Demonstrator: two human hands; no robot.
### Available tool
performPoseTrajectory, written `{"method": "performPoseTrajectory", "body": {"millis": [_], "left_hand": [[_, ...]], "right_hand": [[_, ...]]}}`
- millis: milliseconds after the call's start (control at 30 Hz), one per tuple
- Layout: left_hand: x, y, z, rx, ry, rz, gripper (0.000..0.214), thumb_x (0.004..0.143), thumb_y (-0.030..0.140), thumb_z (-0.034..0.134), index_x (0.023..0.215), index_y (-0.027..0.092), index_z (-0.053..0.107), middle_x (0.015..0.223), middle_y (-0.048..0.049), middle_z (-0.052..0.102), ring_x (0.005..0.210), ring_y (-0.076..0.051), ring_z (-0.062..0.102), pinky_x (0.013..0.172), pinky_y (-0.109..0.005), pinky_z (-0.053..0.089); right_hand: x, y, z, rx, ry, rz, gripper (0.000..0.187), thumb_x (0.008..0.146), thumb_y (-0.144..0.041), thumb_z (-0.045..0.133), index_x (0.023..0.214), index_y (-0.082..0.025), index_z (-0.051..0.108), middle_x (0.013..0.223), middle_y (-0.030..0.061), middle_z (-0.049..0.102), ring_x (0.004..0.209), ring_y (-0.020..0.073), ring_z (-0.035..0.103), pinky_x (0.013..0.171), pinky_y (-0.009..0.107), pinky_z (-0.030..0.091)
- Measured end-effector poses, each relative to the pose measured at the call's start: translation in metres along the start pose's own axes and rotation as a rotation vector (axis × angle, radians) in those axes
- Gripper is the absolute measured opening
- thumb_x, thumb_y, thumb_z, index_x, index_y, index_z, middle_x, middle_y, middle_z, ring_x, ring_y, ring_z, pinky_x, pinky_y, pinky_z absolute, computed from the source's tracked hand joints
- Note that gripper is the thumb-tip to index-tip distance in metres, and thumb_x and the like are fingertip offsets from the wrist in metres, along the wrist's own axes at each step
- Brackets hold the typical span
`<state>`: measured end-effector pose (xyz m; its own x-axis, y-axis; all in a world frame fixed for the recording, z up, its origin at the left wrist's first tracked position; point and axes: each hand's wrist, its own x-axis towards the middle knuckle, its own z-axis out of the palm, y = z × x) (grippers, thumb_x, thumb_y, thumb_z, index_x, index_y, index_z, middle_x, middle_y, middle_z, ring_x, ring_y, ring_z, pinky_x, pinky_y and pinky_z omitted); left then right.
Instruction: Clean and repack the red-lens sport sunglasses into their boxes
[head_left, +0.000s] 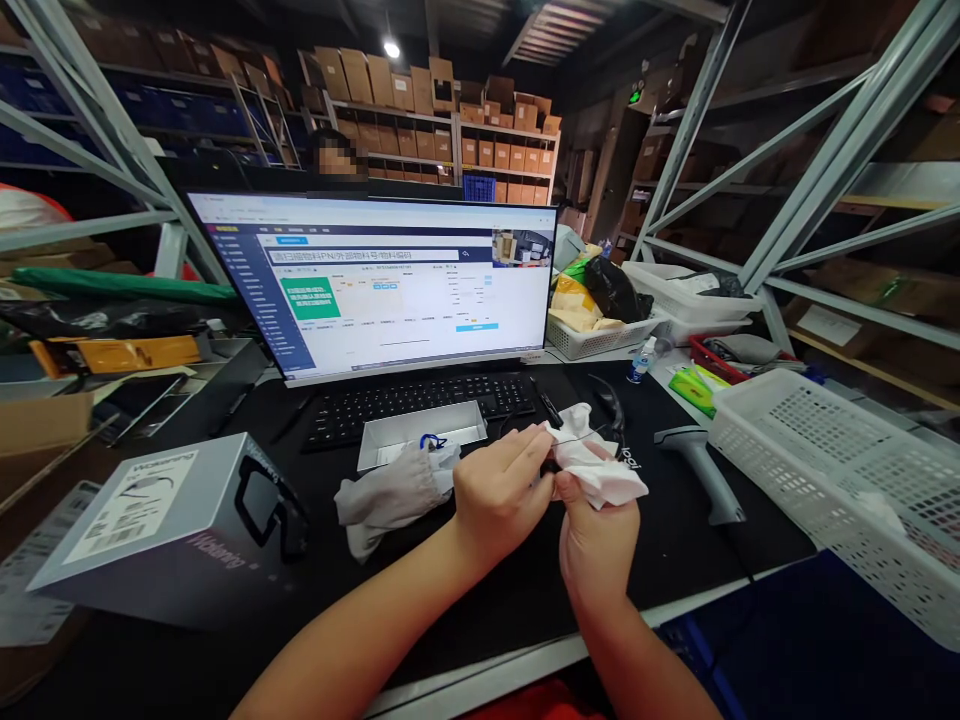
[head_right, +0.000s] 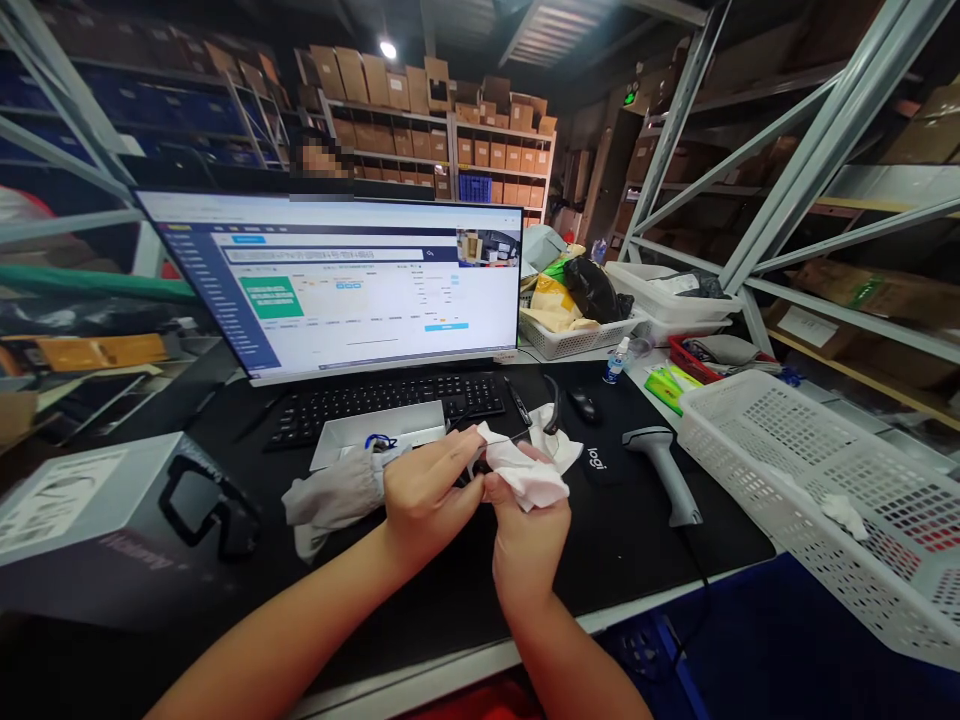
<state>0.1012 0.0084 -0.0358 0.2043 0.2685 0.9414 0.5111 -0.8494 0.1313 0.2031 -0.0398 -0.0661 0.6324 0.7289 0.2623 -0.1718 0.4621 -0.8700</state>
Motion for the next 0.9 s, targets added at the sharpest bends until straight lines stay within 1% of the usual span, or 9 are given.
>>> {"method": "performPoseTrajectory", "body": {"millis": [133, 233, 300, 467, 533, 600, 733, 800, 900], "left_hand": [[0.000, 0.001, 0.001, -0.002, 0.005, -0.007, 0.028, 0.081, 0.008, 0.061, 0.108, 0.016, 0.067, 0.094, -0.0064, 0.079, 0.079, -0.019, 0.076, 0.080, -0.028, 0.063], [-0.001, 0.001, 0.000, -0.028, -0.007, 0.034, 0.034, 0.082, 0.009, 0.065, 0.115, 0.015, 0.065, 0.104, -0.0091, 0.078, 0.090, -0.021, 0.076, 0.088, -0.031, 0.061], [-0.001, 0.000, 0.000, -0.032, -0.012, 0.036, 0.035, 0.082, 0.009, 0.066, 0.116, 0.015, 0.065, 0.108, -0.0097, 0.077, 0.094, -0.021, 0.076, 0.090, -0.031, 0.061], [-0.001, -0.001, 0.000, -0.011, 0.003, -0.009, 0.028, 0.080, 0.008, 0.061, 0.106, 0.016, 0.067, 0.097, -0.0077, 0.079, 0.084, -0.021, 0.076, 0.084, -0.031, 0.062], [0.000, 0.000, 0.000, -0.015, 0.007, -0.023, 0.025, 0.080, 0.008, 0.060, 0.103, 0.016, 0.067, 0.093, -0.0063, 0.079, 0.082, -0.020, 0.076, 0.082, -0.030, 0.062], [0.001, 0.001, 0.000, -0.036, 0.012, -0.042, 0.027, 0.080, 0.008, 0.060, 0.104, 0.017, 0.068, 0.092, -0.0046, 0.079, 0.081, -0.018, 0.076, 0.085, -0.029, 0.062], [0.001, -0.001, 0.002, -0.079, -0.014, -0.064, 0.036, 0.080, 0.007, 0.063, 0.113, 0.020, 0.068, 0.103, -0.0040, 0.079, 0.089, -0.017, 0.076, 0.099, -0.037, 0.057], [0.000, -0.003, 0.002, -0.079, -0.008, -0.072, 0.038, 0.079, 0.006, 0.063, 0.114, 0.020, 0.068, 0.106, -0.0039, 0.078, 0.091, -0.017, 0.075, 0.102, -0.039, 0.055], [-0.001, -0.005, 0.001, -0.087, -0.002, -0.084, 0.036, 0.078, 0.005, 0.062, 0.110, 0.020, 0.069, 0.103, -0.0036, 0.079, 0.088, -0.016, 0.075, 0.101, -0.040, 0.056]], "right_hand": [[0.028, -0.013, -0.007, 0.194, -0.069, 0.174, 0.071, 0.059, -0.033, 0.092, 0.121, -0.018, 0.060, 0.120, 0.0116, 0.070, 0.114, 0.0299, 0.066, 0.108, 0.054, 0.046], [0.053, -0.026, -0.013, 0.295, -0.164, 0.309, 0.063, 0.062, -0.040, 0.090, 0.115, -0.018, 0.065, 0.119, 0.0114, 0.071, 0.119, 0.0310, 0.063, 0.109, 0.056, 0.046], [0.053, -0.026, -0.011, 0.261, -0.151, 0.256, 0.059, 0.068, -0.045, 0.085, 0.116, -0.018, 0.065, 0.120, 0.0117, 0.070, 0.119, 0.0306, 0.063, 0.108, 0.056, 0.046], [0.012, -0.005, 0.001, 0.035, -0.004, 0.016, 0.066, 0.071, -0.036, 0.085, 0.129, -0.017, 0.059, 0.128, 0.0142, 0.067, 0.111, 0.0278, 0.068, 0.104, 0.048, 0.051], [0.009, -0.003, 0.001, 0.020, -0.004, 0.001, 0.071, 0.068, -0.032, 0.088, 0.131, -0.018, 0.057, 0.132, 0.0138, 0.065, 0.116, 0.0275, 0.065, 0.105, 0.045, 0.051], [0.022, -0.009, -0.002, 0.079, -0.047, 0.029, 0.073, 0.066, -0.033, 0.089, 0.131, -0.018, 0.057, 0.129, 0.0127, 0.067, 0.119, 0.0279, 0.063, 0.107, 0.046, 0.049], [0.051, -0.023, -0.003, 0.253, -0.159, 0.244, 0.065, 0.069, -0.046, 0.085, 0.123, -0.017, 0.062, 0.113, 0.0112, 0.073, 0.114, 0.0291, 0.067, 0.107, 0.053, 0.047], [0.043, -0.020, 0.003, 0.262, -0.096, 0.231, 0.063, 0.073, -0.049, 0.081, 0.123, -0.016, 0.061, 0.116, 0.0119, 0.072, 0.115, 0.0288, 0.066, 0.108, 0.052, 0.047], [0.012, -0.008, 0.014, 0.173, 0.039, 0.082, 0.071, 0.073, -0.041, 0.083, 0.133, -0.017, 0.053, 0.124, 0.0126, 0.068, 0.115, 0.0274, 0.066, 0.107, 0.049, 0.048]]}}
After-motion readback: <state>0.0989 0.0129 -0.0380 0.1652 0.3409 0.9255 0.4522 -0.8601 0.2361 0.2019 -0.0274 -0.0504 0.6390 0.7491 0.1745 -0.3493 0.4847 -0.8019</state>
